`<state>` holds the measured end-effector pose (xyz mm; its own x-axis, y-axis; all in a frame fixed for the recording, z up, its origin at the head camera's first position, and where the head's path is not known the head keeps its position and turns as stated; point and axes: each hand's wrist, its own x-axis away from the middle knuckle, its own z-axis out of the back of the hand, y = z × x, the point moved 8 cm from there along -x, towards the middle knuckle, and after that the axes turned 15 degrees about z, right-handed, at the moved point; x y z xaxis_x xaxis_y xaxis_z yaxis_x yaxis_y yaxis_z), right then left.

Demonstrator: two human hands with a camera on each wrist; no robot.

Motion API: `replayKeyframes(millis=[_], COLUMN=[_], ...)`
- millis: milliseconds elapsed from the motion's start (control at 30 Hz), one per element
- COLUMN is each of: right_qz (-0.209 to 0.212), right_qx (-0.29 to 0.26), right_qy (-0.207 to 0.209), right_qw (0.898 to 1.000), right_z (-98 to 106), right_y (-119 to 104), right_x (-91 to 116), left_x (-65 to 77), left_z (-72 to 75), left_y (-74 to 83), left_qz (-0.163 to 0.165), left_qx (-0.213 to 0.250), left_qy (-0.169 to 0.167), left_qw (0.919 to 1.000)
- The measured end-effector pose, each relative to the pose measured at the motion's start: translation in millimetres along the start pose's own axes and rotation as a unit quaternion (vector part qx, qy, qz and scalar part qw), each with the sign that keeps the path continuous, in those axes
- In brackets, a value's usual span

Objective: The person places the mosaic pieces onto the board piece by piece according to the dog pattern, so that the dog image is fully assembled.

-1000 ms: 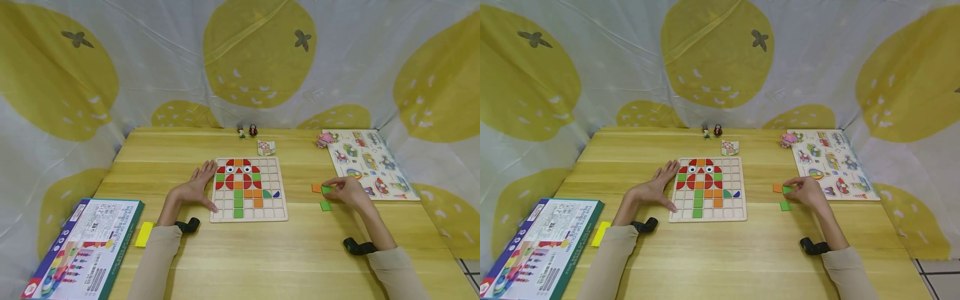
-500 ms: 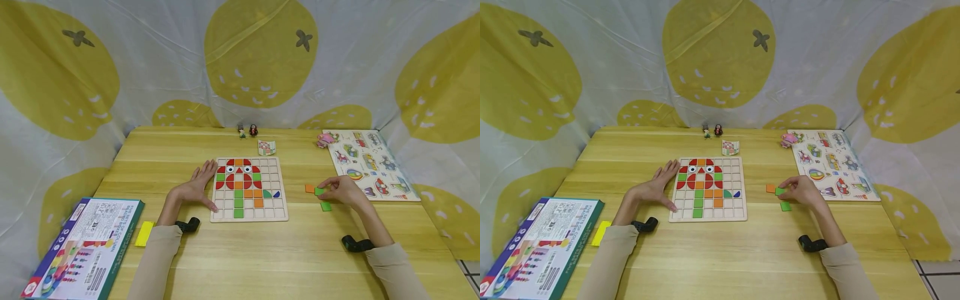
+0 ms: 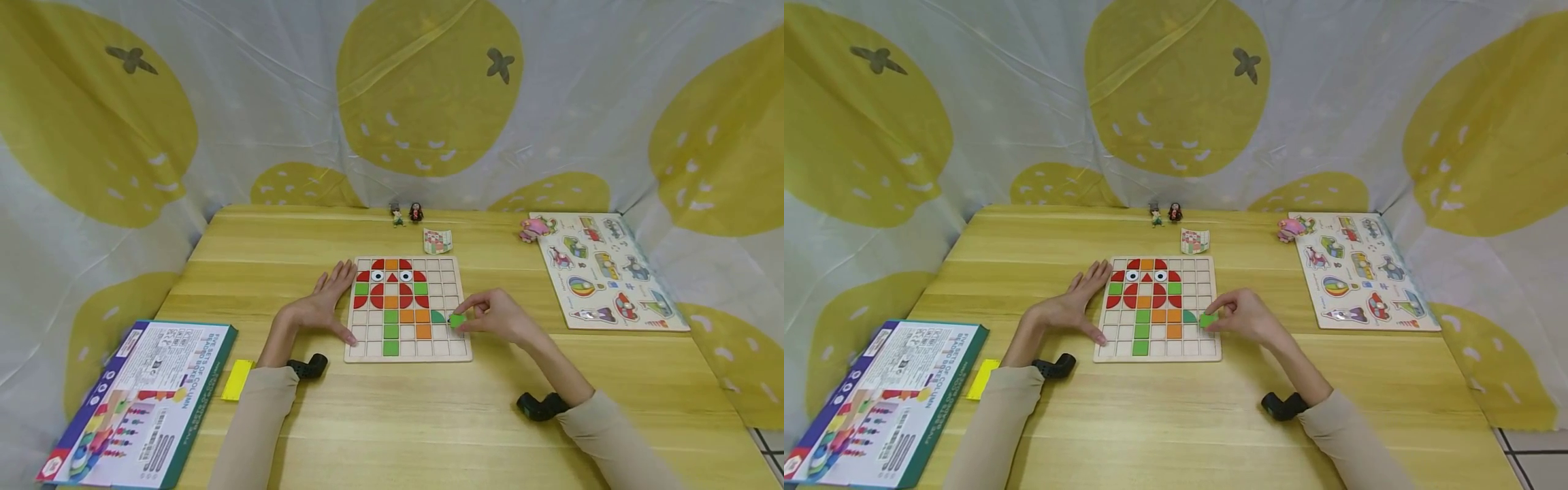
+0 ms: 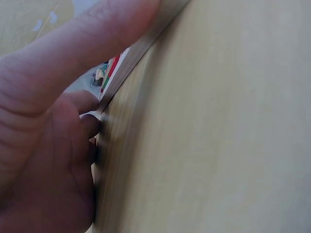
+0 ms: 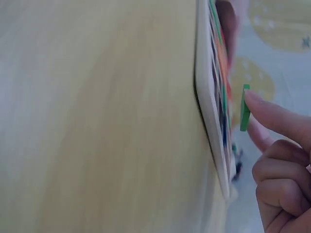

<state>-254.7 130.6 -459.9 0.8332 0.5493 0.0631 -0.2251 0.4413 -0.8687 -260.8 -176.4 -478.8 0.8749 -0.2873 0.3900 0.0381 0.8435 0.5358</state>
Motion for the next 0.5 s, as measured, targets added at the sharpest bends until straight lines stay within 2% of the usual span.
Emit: replayKeyframes(millis=[100, 200, 300, 500], right_qz=[0.0, 0.0, 0.005, 0.004], right_qx=[0.004, 0.02, 0.034, 0.007], right_qy=[-0.013, -0.013, -0.012, -0.014], right_qw=[1.0, 1.0, 0.999, 1.0], right_z=[-19.5, -28.3, -29.3, -26.7], right_y=[-8.5, -10.9, -10.8, -7.8], right_x=[-8.8, -13.2, -13.6, -10.6], left_x=[-0.5, -0.4, 0.2, 0.5], left_z=[0.5, 0.4, 0.2, 0.1], left_y=[0.0, 1.4, 2.7, 1.3], left_qz=[0.001, 0.002, 0.002, 0.009], left_qx=[-0.001, -0.004, -0.005, -0.007], left_qy=[-0.001, -0.004, -0.006, -0.005], left_qw=[1.0, 1.0, 1.0, 0.9999])
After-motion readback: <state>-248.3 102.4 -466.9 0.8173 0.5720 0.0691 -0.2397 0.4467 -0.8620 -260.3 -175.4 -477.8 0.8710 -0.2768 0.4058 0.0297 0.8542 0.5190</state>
